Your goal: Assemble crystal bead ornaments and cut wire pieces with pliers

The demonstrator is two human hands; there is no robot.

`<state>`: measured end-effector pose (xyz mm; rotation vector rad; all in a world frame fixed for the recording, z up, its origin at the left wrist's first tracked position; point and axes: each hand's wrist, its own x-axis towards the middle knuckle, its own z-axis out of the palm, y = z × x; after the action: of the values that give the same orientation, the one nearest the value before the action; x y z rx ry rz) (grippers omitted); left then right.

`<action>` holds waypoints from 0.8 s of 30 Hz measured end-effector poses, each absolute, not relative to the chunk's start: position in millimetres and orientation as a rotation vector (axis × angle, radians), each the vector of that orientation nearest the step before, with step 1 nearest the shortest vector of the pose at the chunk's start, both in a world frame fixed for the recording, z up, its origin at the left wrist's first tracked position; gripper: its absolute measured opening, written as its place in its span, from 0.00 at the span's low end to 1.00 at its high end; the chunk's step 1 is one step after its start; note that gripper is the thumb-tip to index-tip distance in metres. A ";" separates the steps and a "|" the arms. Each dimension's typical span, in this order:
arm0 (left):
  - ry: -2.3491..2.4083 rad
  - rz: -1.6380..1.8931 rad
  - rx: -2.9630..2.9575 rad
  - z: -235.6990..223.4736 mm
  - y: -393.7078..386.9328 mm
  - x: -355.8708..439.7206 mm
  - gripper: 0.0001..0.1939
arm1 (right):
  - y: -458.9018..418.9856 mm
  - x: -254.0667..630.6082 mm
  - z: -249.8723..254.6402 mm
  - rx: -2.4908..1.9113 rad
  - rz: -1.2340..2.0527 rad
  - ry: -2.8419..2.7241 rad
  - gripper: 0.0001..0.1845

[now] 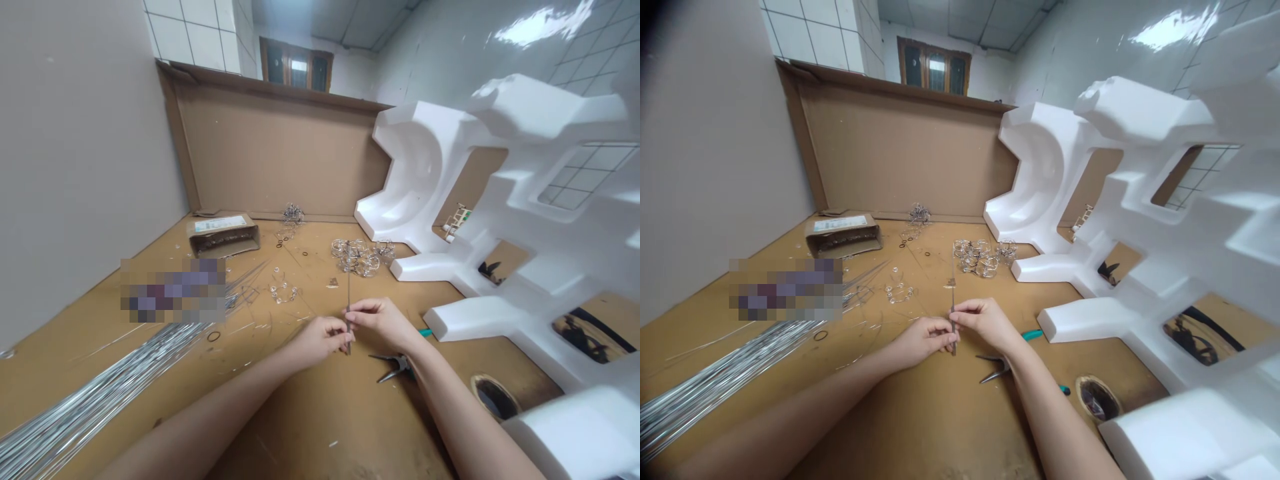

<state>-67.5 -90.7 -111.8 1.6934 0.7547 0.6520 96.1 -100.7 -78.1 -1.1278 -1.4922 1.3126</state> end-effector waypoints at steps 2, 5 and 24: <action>0.728 0.615 1.620 -107.3 -91.9 -66.2 0.09 | -101.1 96.0 -77.4 -1.108 1.364 -1.433 0.11; 0.706 0.580 1.570 -103.9 -92.4 -65.8 0.10 | -101.2 95.3 -76.3 -1.101 1.392 -1.394 0.12; 0.673 0.568 1.499 -111.8 -85.4 -68.2 0.13 | -100.4 98.4 -75.8 -1.110 1.388 -1.459 0.13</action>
<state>-68.2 -85.4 -111.8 1.4988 0.6730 0.5682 98.4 -100.4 -75.8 -1.1103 -1.4590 1.3884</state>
